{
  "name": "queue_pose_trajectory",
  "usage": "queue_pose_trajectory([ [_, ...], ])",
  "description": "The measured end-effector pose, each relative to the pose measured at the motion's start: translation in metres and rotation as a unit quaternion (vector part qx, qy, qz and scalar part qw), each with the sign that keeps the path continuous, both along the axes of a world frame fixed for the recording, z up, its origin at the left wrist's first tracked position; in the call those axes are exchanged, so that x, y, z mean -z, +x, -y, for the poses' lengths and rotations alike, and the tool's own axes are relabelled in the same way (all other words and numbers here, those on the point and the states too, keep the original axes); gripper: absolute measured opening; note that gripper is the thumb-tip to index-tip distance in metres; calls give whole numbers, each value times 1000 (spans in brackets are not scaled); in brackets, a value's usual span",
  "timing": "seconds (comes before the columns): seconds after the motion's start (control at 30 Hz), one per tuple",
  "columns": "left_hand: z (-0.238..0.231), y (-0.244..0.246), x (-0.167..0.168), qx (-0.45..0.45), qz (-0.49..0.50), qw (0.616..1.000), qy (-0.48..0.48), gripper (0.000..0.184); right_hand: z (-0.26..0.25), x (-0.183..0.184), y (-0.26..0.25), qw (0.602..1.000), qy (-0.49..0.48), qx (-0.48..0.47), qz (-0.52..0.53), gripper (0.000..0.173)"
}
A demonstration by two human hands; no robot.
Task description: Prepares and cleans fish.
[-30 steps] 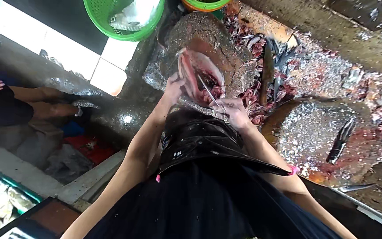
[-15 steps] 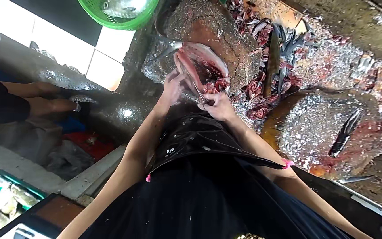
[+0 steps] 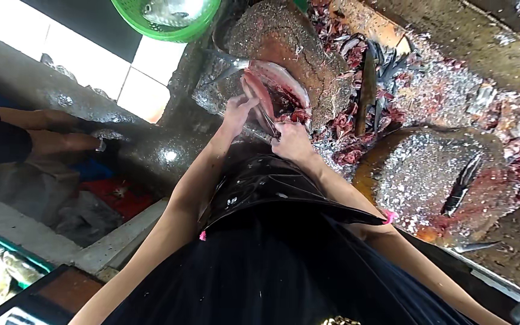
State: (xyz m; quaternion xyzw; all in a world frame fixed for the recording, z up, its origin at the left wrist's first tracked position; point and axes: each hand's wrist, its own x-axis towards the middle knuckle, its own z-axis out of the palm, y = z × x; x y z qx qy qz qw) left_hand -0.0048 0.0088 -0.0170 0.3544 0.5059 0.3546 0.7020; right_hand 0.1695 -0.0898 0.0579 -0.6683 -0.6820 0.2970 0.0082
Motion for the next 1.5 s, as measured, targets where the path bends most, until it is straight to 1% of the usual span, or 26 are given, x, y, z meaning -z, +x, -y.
queue_pose_trajectory([
  [0.07,5,1,-1,-36,9,999,-22,31,5,0,4,999,37,9,-32,36],
  [0.1,9,2,-3,-65,4,997,-39,34,8,0,8,995,80,22,-49,37],
  [0.17,23,6,-3,-118,-21,991,-58,30,16,-4,22,985,131,81,-83,39],
  [0.23,43,12,-4,-96,-52,992,-56,22,20,-2,43,975,86,159,-132,30],
  [0.27,56,18,-6,-65,-65,994,-55,21,27,-3,54,969,52,173,-167,27],
  [0.3,65,24,-7,-34,-72,996,-49,22,35,-7,64,963,26,167,-211,21],
  [0.33,68,29,-7,-14,-67,997,-42,26,41,-13,72,951,3,157,-267,16],
  [0.4,78,33,-4,-1,-45,998,-33,45,63,-23,85,924,-43,144,-352,19],
  [0.43,80,34,-3,-8,-37,999,-24,56,71,-27,92,915,-58,132,-376,20],
  [0.47,78,35,-2,-19,-25,999,-12,63,73,-28,98,909,-66,126,-392,20],
  [0.5,78,35,0,-29,-9,1000,-7,65,76,-28,103,903,-70,124,-406,20],
  [0.53,80,35,2,-36,4,999,-7,63,79,-27,108,899,-76,122,-414,22],
  [0.57,80,34,3,-44,17,999,-8,56,81,-25,112,898,-81,117,-417,25],
  [0.63,76,30,0,-71,55,996,-24,36,81,-23,115,894,-87,109,-426,25],
  [0.67,73,28,-2,-87,70,993,-35,29,81,-23,116,893,-89,106,-427,25],
  [0.7,70,27,-4,-101,77,991,-47,26,81,-22,116,895,-88,102,-426,24],
  [0.77,64,25,-2,-123,82,986,-73,29,81,-23,118,901,-89,96,-413,23],
  [0.83,61,24,-1,-141,72,983,-90,38,80,-22,120,902,-96,94,-410,23],
  [0.87,62,25,-1,-147,66,983,-89,37,79,-22,121,900,-100,96,-413,23],
  [0.93,74,28,-4,-125,63,988,-63,22,80,-22,126,896,-118,99,-417,23],
  [0.97,84,32,-7,-102,56,992,-57,22,82,-22,130,892,-126,103,-421,24],
  [1.03,101,46,-8,-71,32,995,-69,29,85,-20,138,882,-150,117,-430,25],
  [1.17,111,57,3,-103,24,993,-47,26,86,-21,149,878,-197,131,-415,21],
  [1.33,108,55,1,-101,50,993,-31,23,76,-17,148,866,-223,157,-419,21],
  [1.43,110,56,2,-97,62,993,-21,22,71,-13,147,869,-230,147,-412,20],
  [1.5,111,55,4,-96,72,993,-19,22,66,1,151,869,-223,126,-422,21],
])
